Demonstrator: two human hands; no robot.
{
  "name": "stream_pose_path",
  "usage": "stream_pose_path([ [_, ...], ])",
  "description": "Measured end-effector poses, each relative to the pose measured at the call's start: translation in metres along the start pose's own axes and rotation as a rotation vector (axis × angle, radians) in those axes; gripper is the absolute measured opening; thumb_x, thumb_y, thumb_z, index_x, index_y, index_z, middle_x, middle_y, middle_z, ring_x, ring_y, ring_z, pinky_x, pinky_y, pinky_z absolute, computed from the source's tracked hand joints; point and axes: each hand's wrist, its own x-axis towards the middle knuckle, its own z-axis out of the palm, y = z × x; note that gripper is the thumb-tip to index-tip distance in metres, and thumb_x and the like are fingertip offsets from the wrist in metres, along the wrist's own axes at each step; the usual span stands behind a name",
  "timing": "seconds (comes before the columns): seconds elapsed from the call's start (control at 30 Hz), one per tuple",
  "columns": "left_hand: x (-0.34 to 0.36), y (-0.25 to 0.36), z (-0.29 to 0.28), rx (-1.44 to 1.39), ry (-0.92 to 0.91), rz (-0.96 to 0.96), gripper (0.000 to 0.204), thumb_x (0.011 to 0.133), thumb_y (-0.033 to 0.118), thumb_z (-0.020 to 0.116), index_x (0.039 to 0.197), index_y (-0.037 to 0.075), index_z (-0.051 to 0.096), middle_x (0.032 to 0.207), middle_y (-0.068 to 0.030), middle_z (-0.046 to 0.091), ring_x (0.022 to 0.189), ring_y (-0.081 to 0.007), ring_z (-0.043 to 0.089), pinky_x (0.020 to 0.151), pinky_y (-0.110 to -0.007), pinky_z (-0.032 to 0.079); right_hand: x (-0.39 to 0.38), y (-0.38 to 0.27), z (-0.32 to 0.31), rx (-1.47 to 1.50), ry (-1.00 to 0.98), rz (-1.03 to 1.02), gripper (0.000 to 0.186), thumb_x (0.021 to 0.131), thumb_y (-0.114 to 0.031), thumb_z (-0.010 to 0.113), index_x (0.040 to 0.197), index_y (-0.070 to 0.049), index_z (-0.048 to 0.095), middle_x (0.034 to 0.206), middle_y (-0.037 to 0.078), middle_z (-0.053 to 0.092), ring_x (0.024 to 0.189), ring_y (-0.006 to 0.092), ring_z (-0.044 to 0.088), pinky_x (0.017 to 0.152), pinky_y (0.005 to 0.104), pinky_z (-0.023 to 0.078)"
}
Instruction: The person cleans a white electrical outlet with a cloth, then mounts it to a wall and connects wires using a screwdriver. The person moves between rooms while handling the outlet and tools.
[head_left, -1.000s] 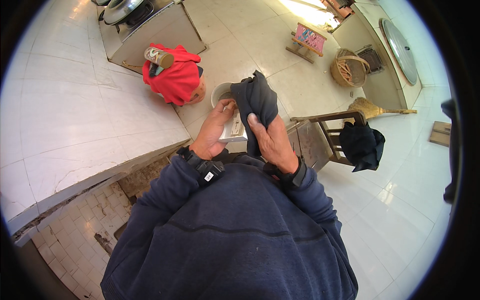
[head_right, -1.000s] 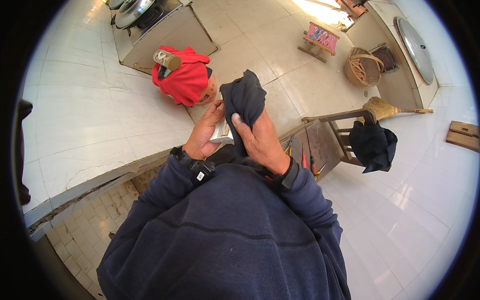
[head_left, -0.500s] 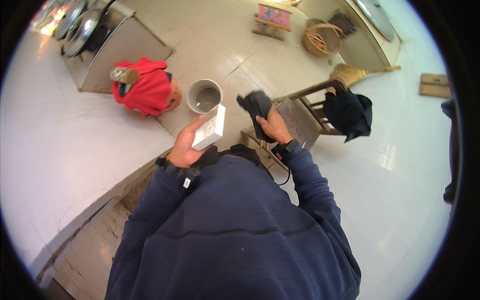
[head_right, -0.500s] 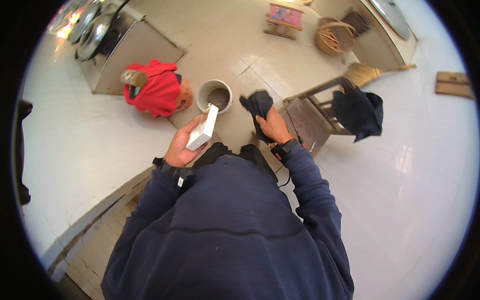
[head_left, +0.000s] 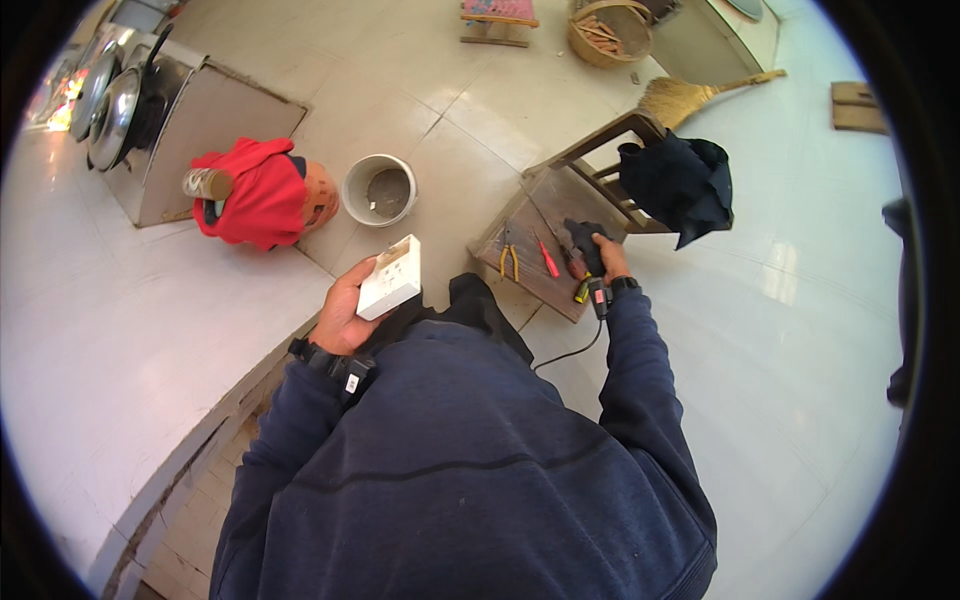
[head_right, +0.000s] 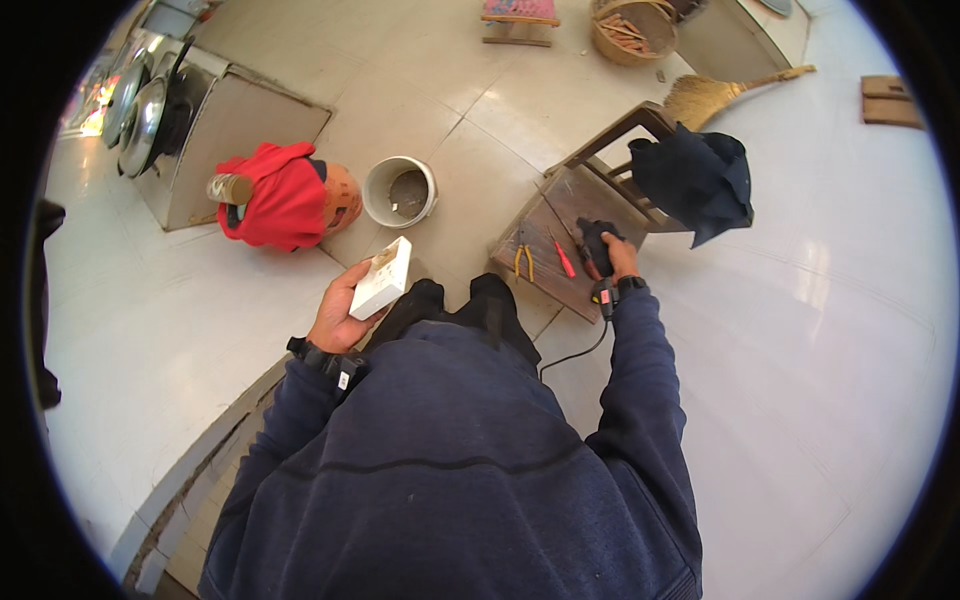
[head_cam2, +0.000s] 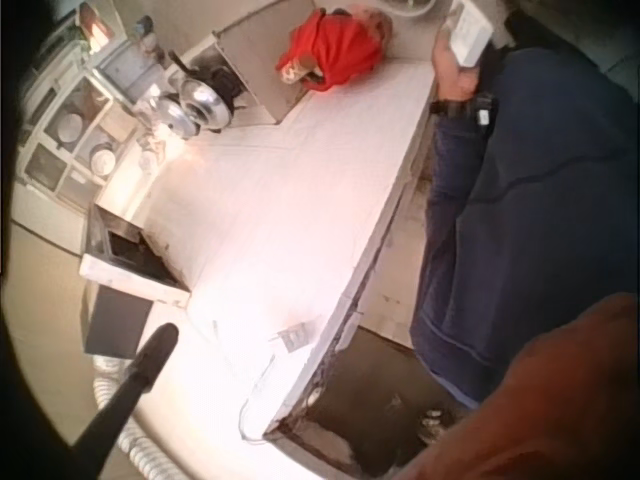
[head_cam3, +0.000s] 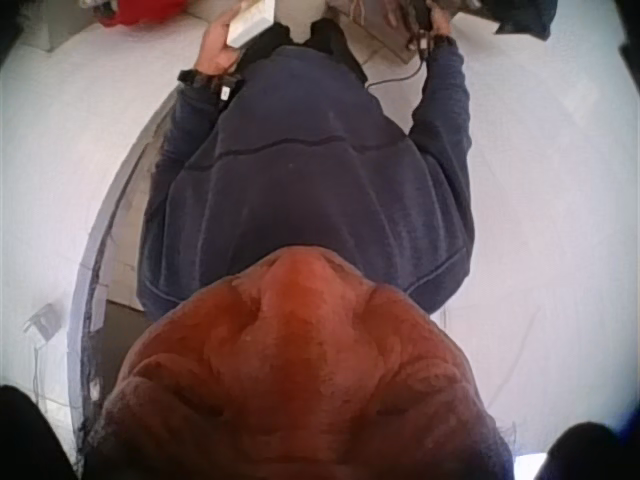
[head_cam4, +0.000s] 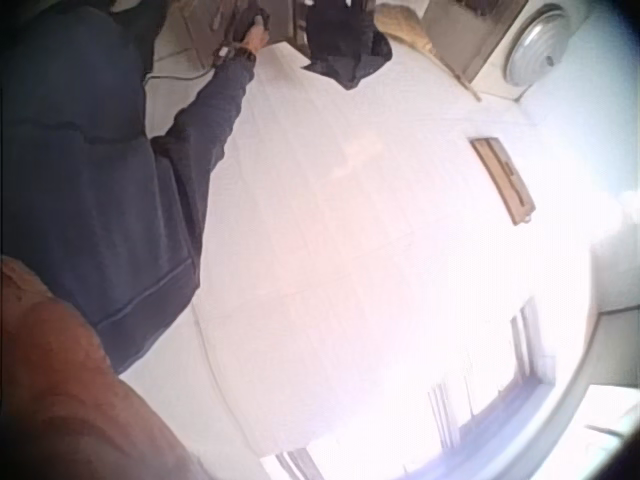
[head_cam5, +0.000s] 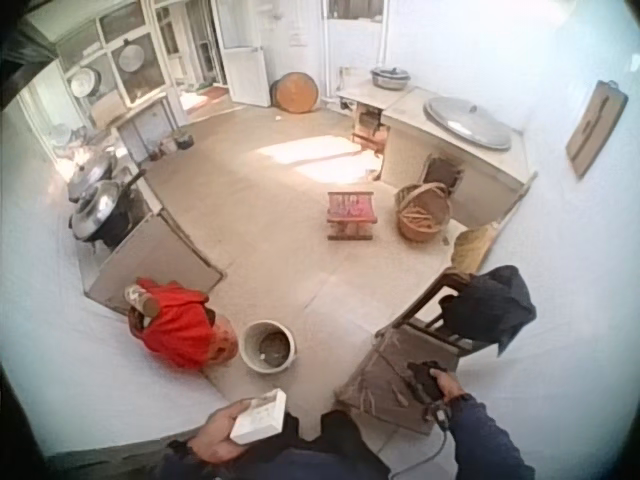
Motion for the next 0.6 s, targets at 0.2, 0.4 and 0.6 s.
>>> stream_pose_path([
  [0.2, 0.01, -0.008, -0.003, -0.029, -0.026, -0.044, 0.033, 0.104, 0.029, 0.059, 0.127, 0.006, 0.063, 0.114, -0.0081, 0.074, 0.098, -0.0214, 0.072, 0.079, -0.04, 0.06, -0.011, -0.052, 0.035, -0.393, 0.008, -0.237, 0.053, 0.093, -0.024, 0.071, 0.136, 0.003, 0.058, 0.127, 0.017, 0.068, 0.101, 0.026, 0.071, 0.07, 0.0393, 0.064],
  [0.4, -0.001, -0.021, 0.01, -0.141, -0.025, -0.026, 0.028, 0.104, 0.023, 0.058, 0.124, 0.005, 0.064, 0.11, -0.0114, 0.074, 0.093, -0.0239, 0.072, 0.078, -0.038, 0.063, -0.18, -0.119, 0.144, -0.462, -0.725, -0.977, 0.071, 0.081, -0.01, 0.085, 0.146, -0.011, 0.056, 0.142, 0.008, 0.062, 0.11, 0.0193, 0.066, 0.079, 0.0299, 0.057],
  [0.6, -0.03, -0.018, 0.004, -0.117, -0.098, 0.001, 0.045, 0.108, 0.039, 0.046, 0.131, 0.003, 0.062, 0.112, -0.0169, 0.074, 0.094, -0.0257, 0.073, 0.085, -0.043, 0.063, -0.287, -0.142, 0.211, -0.521, -0.868, -1.436, 0.047, 0.086, -0.008, 0.082, 0.13, -0.007, 0.067, 0.12, 0.009, 0.069, 0.098, 0.0185, 0.066, 0.075, 0.0317, 0.056],
])
